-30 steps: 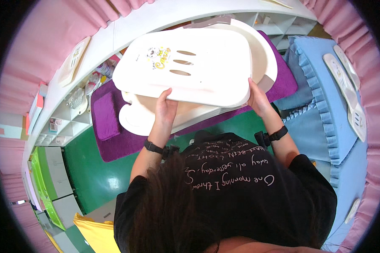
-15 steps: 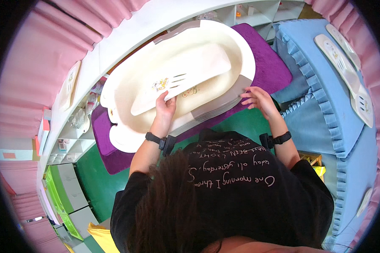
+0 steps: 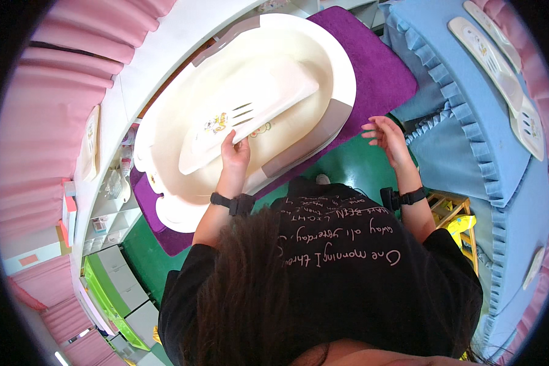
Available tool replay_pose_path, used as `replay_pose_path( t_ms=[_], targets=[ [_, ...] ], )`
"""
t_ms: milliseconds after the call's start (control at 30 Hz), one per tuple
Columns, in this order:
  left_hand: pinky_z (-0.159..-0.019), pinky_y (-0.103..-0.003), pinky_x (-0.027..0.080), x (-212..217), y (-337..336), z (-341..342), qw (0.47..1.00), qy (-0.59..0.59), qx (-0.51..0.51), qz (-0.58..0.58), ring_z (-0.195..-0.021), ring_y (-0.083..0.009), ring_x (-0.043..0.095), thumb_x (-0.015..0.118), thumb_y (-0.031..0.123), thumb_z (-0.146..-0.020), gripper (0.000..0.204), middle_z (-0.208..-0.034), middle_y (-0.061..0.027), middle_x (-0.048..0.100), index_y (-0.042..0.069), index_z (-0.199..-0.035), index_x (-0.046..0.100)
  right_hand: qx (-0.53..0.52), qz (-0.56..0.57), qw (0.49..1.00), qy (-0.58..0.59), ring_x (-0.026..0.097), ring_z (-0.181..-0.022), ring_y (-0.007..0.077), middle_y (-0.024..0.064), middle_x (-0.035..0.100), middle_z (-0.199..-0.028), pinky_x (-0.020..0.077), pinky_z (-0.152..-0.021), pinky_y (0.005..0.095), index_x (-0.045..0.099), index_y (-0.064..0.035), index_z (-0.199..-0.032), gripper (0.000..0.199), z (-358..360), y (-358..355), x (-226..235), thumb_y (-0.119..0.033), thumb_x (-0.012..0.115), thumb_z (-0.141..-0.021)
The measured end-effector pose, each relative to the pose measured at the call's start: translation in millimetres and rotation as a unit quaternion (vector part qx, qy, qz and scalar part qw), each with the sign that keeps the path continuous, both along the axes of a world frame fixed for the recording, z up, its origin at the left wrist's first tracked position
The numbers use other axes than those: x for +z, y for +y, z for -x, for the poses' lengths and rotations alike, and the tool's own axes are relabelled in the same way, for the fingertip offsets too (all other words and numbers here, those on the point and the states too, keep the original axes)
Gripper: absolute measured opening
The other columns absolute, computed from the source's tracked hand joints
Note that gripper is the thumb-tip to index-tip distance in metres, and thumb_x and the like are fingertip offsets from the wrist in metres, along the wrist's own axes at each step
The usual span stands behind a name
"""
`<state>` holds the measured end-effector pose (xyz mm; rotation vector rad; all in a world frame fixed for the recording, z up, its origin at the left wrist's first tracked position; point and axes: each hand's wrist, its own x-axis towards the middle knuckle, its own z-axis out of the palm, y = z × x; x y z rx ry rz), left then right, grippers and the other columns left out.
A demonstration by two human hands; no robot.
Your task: The person stacks plastic baby bath basins and bath inserts on tables and shelves, then walks to a sink to handle a thermometer and faucet.
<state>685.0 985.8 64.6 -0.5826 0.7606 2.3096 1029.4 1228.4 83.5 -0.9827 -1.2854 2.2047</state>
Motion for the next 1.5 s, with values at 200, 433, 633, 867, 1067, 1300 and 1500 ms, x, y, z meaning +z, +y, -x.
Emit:
replay_pose_path(
  t_ms=[200, 433, 633, 867, 1067, 1300, 1500],
  targets=[
    [-0.103, -0.043, 0.037, 5, -2, -10, 0.996, 0.004, -0.092, 0.011, -0.120, -0.0325, 0.042, 0.046, 0.001, -0.087, 0.038, -0.125, -0.0185, 0.046, -0.005, -0.124, 0.038, -0.037, 0.000, 0.999, -0.011, 0.062, -0.082, 0.0157, 0.0080, 0.064, -0.095, 0.0457, -0.069, 0.0267, 0.052, -0.0042, -0.108, 0.026, 6, -6, 5, -0.023, 0.042, -0.093],
    [-0.109, -0.045, 0.026, 61, -16, -20, 0.929, -0.221, -0.296, -0.009, -0.128, -0.0423, 0.027, 0.039, 0.009, -0.090, 0.056, -0.134, -0.0361, 0.023, -0.017, -0.131, 0.012, -0.045, -0.014, 0.998, -0.032, 0.061, -0.083, 0.0149, 0.0069, 0.063, -0.095, 0.0450, -0.071, 0.0266, 0.052, -0.0048, -0.108, 0.025, 11, -16, 7, -0.023, 0.042, -0.093],
    [-0.109, -0.045, 0.025, 58, -22, 2, 0.906, -0.058, -0.418, -0.009, -0.130, -0.0382, 0.026, 0.040, 0.015, -0.087, 0.056, -0.136, -0.0308, 0.026, -0.015, -0.130, 0.020, -0.038, -0.023, 0.998, -0.041, 0.060, -0.083, 0.0147, 0.0066, 0.063, -0.095, 0.0451, -0.070, 0.0262, 0.053, -0.0050, -0.108, 0.026, 21, -30, 16, -0.025, 0.044, -0.093],
    [-0.103, -0.044, 0.030, 26, -17, 54, 0.605, 0.377, -0.610, 0.347, -0.122, -0.0254, 0.038, 0.051, 0.030, -0.086, 0.048, -0.128, -0.0096, 0.046, 0.006, -0.126, 0.047, -0.039, -0.033, 0.998, -0.048, 0.060, -0.082, 0.0144, 0.0066, 0.062, -0.096, 0.0454, -0.070, 0.0262, 0.053, -0.0049, -0.108, 0.027, 16, -41, 23, -0.026, 0.045, -0.093],
    [-0.104, -0.041, 0.029, -7, -59, 128, 0.292, 0.583, -0.653, 0.385, -0.130, -0.0337, 0.027, 0.062, 0.029, -0.079, 0.057, -0.135, -0.0174, 0.038, 0.013, -0.131, 0.045, 0.009, -0.056, 0.998, -0.041, 0.059, -0.086, 0.0136, 0.0061, 0.062, -0.097, 0.0457, -0.073, 0.0263, 0.053, -0.0043, -0.109, 0.027, 23, -40, 38, -0.025, 0.045, -0.093],
    [-0.102, -0.047, 0.031, -44, -107, 167, 0.196, 0.475, -0.559, 0.651, -0.125, -0.0438, 0.031, 0.072, 0.044, -0.065, 0.096, -0.135, -0.0292, 0.030, 0.010, -0.141, 0.024, 0.160, -0.294, 0.938, -0.090, 0.056, -0.101, 0.0223, 0.0135, 0.059, -0.110, 0.0439, -0.087, 0.0307, 0.048, 0.0023, -0.120, 0.046, 122, -28, 58, -0.030, 0.052, -0.088],
    [-0.092, -0.040, 0.043, -70, -131, 161, 0.230, 0.498, -0.595, 0.587, -0.110, -0.0471, 0.047, 0.079, 0.033, -0.060, 0.118, -0.127, -0.0419, 0.030, 0.005, -0.143, 0.000, 0.404, -0.335, 0.788, -0.322, 0.054, -0.103, 0.0306, 0.0250, 0.055, -0.115, 0.0419, -0.089, 0.0356, 0.051, 0.0094, -0.117, 0.058, 222, 8, -3, -0.036, 0.057, -0.081]
  ],
)
